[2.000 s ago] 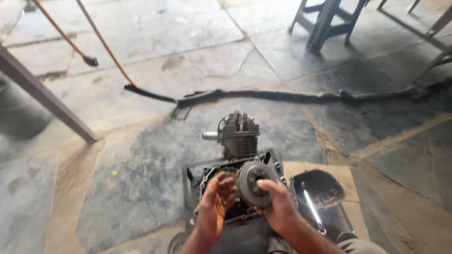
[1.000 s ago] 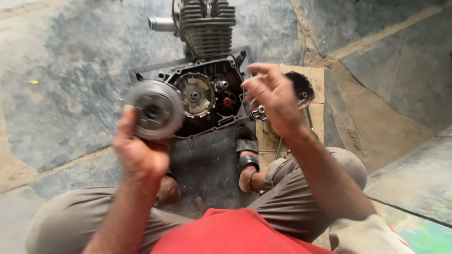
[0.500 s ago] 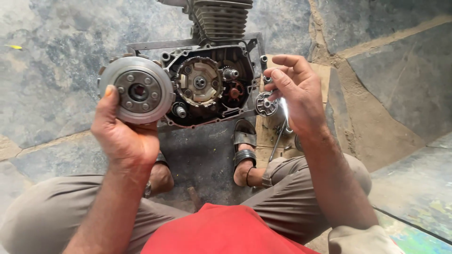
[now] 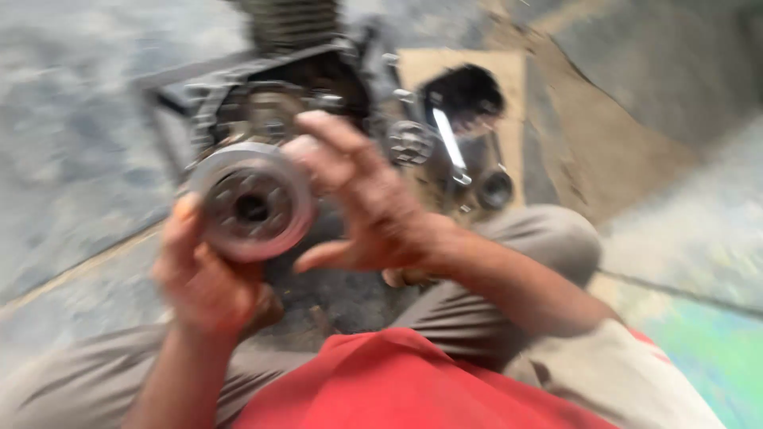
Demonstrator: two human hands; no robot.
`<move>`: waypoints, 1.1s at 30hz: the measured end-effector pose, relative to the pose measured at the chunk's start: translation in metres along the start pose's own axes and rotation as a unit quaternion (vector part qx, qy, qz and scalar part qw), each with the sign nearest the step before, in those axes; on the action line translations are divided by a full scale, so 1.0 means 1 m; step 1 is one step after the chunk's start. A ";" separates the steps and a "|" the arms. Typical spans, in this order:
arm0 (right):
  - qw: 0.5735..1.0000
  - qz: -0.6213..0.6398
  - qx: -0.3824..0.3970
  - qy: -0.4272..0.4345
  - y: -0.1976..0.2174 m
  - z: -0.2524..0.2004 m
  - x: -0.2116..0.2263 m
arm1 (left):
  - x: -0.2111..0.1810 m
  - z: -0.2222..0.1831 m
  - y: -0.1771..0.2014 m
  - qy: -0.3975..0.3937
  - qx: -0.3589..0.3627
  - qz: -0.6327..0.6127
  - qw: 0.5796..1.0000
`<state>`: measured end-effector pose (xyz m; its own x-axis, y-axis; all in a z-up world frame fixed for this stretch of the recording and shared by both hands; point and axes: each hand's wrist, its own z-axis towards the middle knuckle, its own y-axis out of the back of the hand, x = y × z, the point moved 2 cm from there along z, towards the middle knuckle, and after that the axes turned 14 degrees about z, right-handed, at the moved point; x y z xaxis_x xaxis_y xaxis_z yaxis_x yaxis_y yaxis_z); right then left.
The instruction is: The person disassembles a motorcycle engine by removing the clutch plates and hub, then reassembles the unit by aligning the components and fitting them back into the casing.
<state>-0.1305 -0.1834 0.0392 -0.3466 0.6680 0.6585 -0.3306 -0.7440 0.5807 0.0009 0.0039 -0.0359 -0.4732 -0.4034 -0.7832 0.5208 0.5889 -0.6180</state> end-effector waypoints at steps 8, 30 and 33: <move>1.000 -0.015 0.007 -0.025 -0.035 -0.029 0.000 | 0.011 -0.007 -0.029 0.080 0.060 0.096 0.990; 0.992 -0.059 0.043 -0.104 -0.025 -0.047 0.010 | 0.048 -0.011 -0.029 0.130 0.109 0.172 0.970; 0.992 -0.072 0.027 -0.102 -0.025 -0.048 0.011 | 0.054 -0.013 -0.026 0.143 0.113 0.159 0.970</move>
<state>-0.1680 -0.1567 0.0087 -0.1126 0.7537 0.6475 -0.3134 -0.6453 0.6967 -0.0475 -0.0237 -0.0614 -0.4232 0.0039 -0.9060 0.8005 0.4699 -0.3720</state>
